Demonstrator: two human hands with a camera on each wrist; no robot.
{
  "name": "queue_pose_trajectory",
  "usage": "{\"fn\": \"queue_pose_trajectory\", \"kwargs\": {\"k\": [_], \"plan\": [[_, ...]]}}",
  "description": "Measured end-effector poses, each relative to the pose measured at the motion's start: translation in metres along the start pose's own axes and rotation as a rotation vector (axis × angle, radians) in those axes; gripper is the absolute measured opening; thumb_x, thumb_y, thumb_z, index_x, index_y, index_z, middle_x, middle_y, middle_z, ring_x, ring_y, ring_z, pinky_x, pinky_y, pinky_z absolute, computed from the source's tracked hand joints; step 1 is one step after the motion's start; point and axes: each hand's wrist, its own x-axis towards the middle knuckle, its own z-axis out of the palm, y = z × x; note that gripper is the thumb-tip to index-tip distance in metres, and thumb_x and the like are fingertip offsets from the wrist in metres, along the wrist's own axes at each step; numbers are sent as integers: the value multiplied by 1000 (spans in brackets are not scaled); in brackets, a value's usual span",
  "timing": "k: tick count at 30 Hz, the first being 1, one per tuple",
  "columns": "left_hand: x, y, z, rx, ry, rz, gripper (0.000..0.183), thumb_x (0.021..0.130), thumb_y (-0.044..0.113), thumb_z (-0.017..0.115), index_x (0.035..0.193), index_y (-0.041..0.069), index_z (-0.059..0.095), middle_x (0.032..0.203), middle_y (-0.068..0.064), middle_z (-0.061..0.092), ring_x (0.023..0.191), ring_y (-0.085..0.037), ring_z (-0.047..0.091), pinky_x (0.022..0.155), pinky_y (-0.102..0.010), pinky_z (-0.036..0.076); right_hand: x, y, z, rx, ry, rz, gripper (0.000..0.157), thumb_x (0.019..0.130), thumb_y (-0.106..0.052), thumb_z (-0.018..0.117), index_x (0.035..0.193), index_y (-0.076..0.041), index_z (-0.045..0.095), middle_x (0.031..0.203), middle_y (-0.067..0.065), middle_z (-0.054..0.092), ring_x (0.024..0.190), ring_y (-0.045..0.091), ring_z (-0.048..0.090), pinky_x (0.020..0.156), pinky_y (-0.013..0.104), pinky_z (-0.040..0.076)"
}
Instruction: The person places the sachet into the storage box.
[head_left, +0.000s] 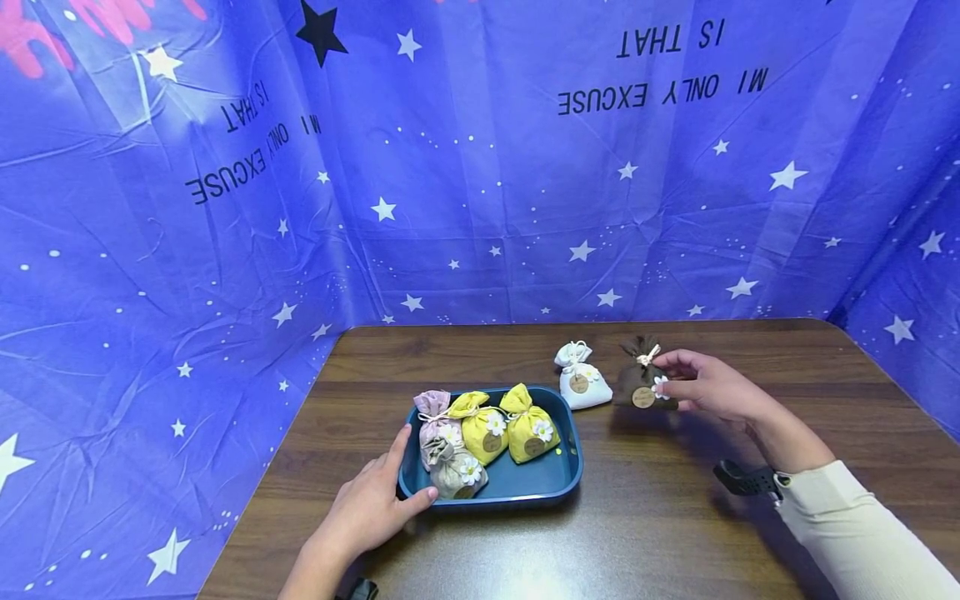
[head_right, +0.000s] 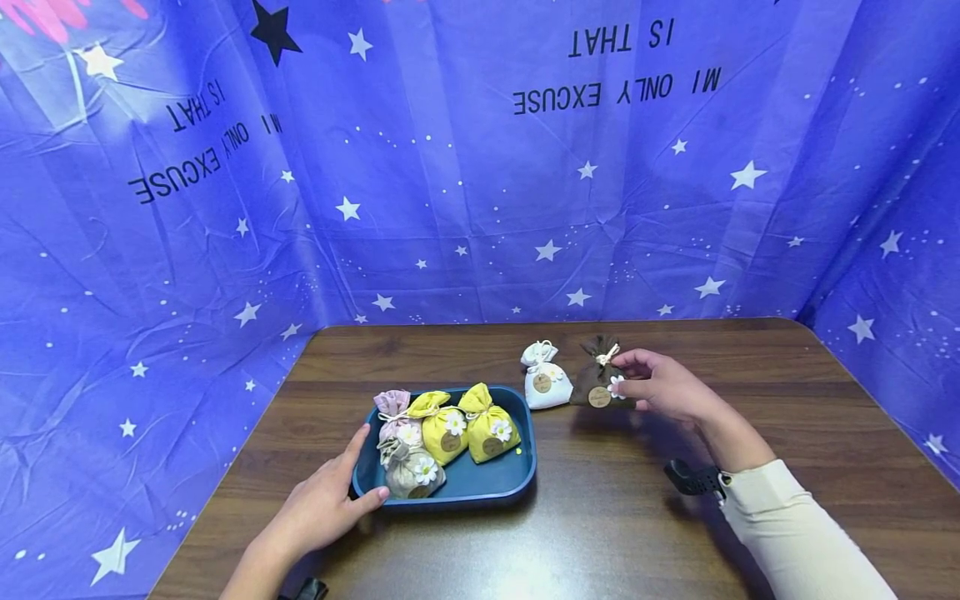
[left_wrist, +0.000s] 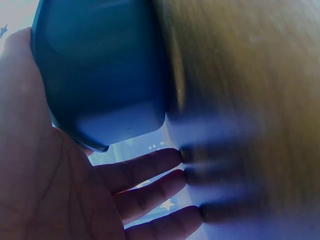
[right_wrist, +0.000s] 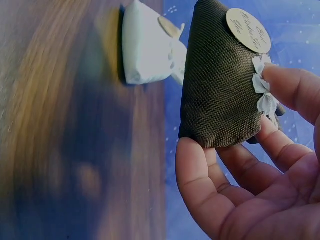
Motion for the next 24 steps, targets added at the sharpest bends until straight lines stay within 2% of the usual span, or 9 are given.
{"fn": "queue_pose_trajectory", "kwargs": {"k": [16, 24], "plan": [[0, -1, 1, 11, 1, -2, 102, 82, 75, 59, 160, 22, 18, 140, -18, 54, 125, -37, 53, 91, -62, 45, 6, -29, 32, 55, -50, -59, 49, 90, -4, 69, 130, 13, 47, 113, 21, 59, 89, 14, 63, 71, 33, 57], [1, -1, 1, 8, -4, -7, 102, 82, 75, 59, 160, 23, 18, 142, -19, 53, 126, -38, 52, 92, -62, 44, 11, -37, 47, 65, -72, -84, 47, 89, -3, 69, 128, 12, 48, 114, 23, 59, 92, 16, 63, 72, 35, 57]]}}
